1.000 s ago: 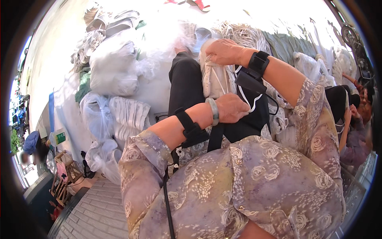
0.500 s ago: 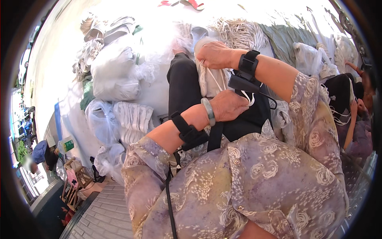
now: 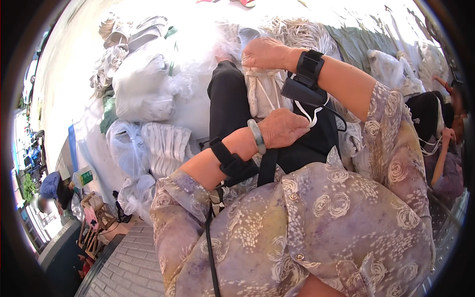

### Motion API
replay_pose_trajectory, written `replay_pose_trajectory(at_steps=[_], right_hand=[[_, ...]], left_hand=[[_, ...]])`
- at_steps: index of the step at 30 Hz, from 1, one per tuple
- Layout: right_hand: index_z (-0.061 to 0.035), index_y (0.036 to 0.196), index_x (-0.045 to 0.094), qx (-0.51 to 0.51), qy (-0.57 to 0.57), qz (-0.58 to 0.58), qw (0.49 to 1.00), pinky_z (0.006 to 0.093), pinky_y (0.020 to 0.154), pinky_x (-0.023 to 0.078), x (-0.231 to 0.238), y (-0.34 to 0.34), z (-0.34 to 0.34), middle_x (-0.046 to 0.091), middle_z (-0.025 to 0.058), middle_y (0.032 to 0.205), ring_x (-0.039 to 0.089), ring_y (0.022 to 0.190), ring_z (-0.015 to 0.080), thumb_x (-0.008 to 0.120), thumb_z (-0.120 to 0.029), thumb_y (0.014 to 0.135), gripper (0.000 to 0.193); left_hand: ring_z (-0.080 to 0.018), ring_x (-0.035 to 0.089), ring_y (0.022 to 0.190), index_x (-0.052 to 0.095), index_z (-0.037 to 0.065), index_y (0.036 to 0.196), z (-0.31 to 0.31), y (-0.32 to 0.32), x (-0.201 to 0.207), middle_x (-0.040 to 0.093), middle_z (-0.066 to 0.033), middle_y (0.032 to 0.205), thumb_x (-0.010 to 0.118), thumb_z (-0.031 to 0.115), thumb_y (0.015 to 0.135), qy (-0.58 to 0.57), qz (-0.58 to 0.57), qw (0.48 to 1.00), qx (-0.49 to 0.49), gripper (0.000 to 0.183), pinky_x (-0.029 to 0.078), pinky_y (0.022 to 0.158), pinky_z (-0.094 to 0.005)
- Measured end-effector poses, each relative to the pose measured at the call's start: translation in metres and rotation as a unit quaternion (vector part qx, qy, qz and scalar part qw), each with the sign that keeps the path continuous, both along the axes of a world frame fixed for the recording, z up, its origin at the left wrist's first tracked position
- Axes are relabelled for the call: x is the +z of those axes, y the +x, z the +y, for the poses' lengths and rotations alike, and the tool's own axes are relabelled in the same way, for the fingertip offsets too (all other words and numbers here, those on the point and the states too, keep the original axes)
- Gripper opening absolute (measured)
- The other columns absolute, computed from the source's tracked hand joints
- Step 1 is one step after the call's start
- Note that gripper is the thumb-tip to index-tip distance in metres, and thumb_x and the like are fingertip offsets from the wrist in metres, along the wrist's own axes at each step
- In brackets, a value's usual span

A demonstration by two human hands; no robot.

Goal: Lacing shoelaces through the eyelets of a shoe.

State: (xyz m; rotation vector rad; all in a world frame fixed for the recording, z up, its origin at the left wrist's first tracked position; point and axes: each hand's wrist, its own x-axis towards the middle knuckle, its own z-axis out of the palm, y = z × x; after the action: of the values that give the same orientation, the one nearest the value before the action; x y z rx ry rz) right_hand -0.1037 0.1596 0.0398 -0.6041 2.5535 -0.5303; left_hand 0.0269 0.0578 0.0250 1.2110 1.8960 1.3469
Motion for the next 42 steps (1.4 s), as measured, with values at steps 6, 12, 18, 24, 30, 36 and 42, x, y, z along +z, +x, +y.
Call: replay_pose_trajectory(at_steps=[6, 12, 18, 24, 30, 36, 42], right_hand=[[-0.0024, 0.080, 0.048, -0.028, -0.055, 0.058, 0.996, 0.0348, 0.062, 0.041, -0.020, 0.011, 0.037, 0.054, 0.0124, 0.067, 0.051, 0.063, 0.0248, 0.065, -0.026, 0.070, 0.031], [-0.0077, 0.084, 0.053, -0.076, -0.112, 0.028, 0.990, 0.0357, 0.069, 0.043, -0.045, 0.008, 0.043, 0.062, 0.0089, 0.080, 0.060, 0.080, 0.0259, 0.067, -0.038, 0.067, 0.038], [-0.0081, 0.085, 0.053, -0.084, -0.080, 0.018, 0.993, 0.0356, 0.069, 0.043, -0.039, 0.012, 0.037, 0.062, 0.0091, 0.081, 0.060, 0.082, 0.0254, 0.068, -0.039, 0.068, 0.038], [-0.0062, 0.085, 0.055, -0.109, -0.094, 0.053, 0.988, 0.0378, 0.070, 0.044, -0.021, 0.027, 0.036, 0.062, 0.0121, 0.080, 0.059, 0.081, 0.0293, 0.065, -0.034, 0.071, 0.033], [-0.0044, 0.078, 0.060, -0.139, -0.161, 0.046, 0.976, 0.0397, 0.063, 0.044, -0.017, 0.068, 0.072, 0.059, 0.0152, 0.067, 0.058, 0.068, 0.0318, 0.056, -0.026, 0.077, 0.022], [-0.0114, 0.096, 0.057, 0.091, -0.116, 0.169, 0.975, 0.0402, 0.053, 0.044, -0.016, 0.124, 0.072, 0.058, 0.0067, 0.071, 0.059, 0.061, 0.0304, 0.056, -0.019, 0.075, 0.022], [-0.0110, 0.102, 0.052, -0.058, -0.201, 0.205, 0.956, 0.0394, 0.057, 0.046, -0.036, 0.122, 0.028, 0.060, 0.0087, 0.083, 0.061, 0.068, 0.0307, 0.056, -0.017, 0.076, 0.027]], left_hand=[[-0.0115, 0.049, 0.053, 0.060, 0.001, 0.078, -0.012, -0.010, 0.018, 0.052, -0.0038, 0.057, 0.052, 0.021, 0.090, -0.003, -0.282, 0.959, 0.017, 0.024, 0.040, 0.053, -0.0255], [-0.0041, 0.047, 0.055, 0.062, 0.000, 0.082, -0.007, -0.012, 0.054, 0.051, 0.0019, 0.059, 0.051, 0.025, 0.092, 0.040, -0.457, 0.886, -0.064, 0.028, 0.037, 0.053, -0.0198], [-0.0038, 0.040, 0.050, 0.060, 0.000, 0.081, -0.005, -0.005, 0.090, 0.043, 0.0031, 0.054, 0.051, 0.024, 0.092, 0.009, -0.418, 0.893, -0.164, 0.028, 0.032, 0.048, -0.0200], [-0.0050, 0.043, 0.053, 0.059, 0.000, 0.079, -0.005, 0.010, 0.082, 0.046, 0.0014, 0.057, 0.050, 0.021, 0.091, 0.007, -0.363, 0.920, -0.146, 0.025, 0.035, 0.049, -0.0214], [-0.0090, 0.046, 0.055, 0.057, -0.002, 0.079, -0.003, 0.008, 0.085, 0.051, -0.0027, 0.060, 0.051, 0.015, 0.090, 0.037, -0.173, 0.976, -0.126, 0.021, 0.039, 0.051, -0.0238], [-0.0150, 0.053, 0.059, 0.058, -0.004, 0.080, -0.007, 0.009, 0.107, 0.056, -0.0069, 0.066, 0.059, 0.009, 0.084, 0.128, -0.091, 0.986, -0.048, 0.013, 0.041, 0.055, -0.0275], [-0.0246, 0.054, 0.064, 0.059, -0.001, 0.077, 0.000, 0.016, 0.104, 0.056, -0.0078, 0.066, 0.062, 0.006, 0.079, 0.115, -0.054, 0.987, -0.100, 0.008, 0.043, 0.060, -0.0321]])
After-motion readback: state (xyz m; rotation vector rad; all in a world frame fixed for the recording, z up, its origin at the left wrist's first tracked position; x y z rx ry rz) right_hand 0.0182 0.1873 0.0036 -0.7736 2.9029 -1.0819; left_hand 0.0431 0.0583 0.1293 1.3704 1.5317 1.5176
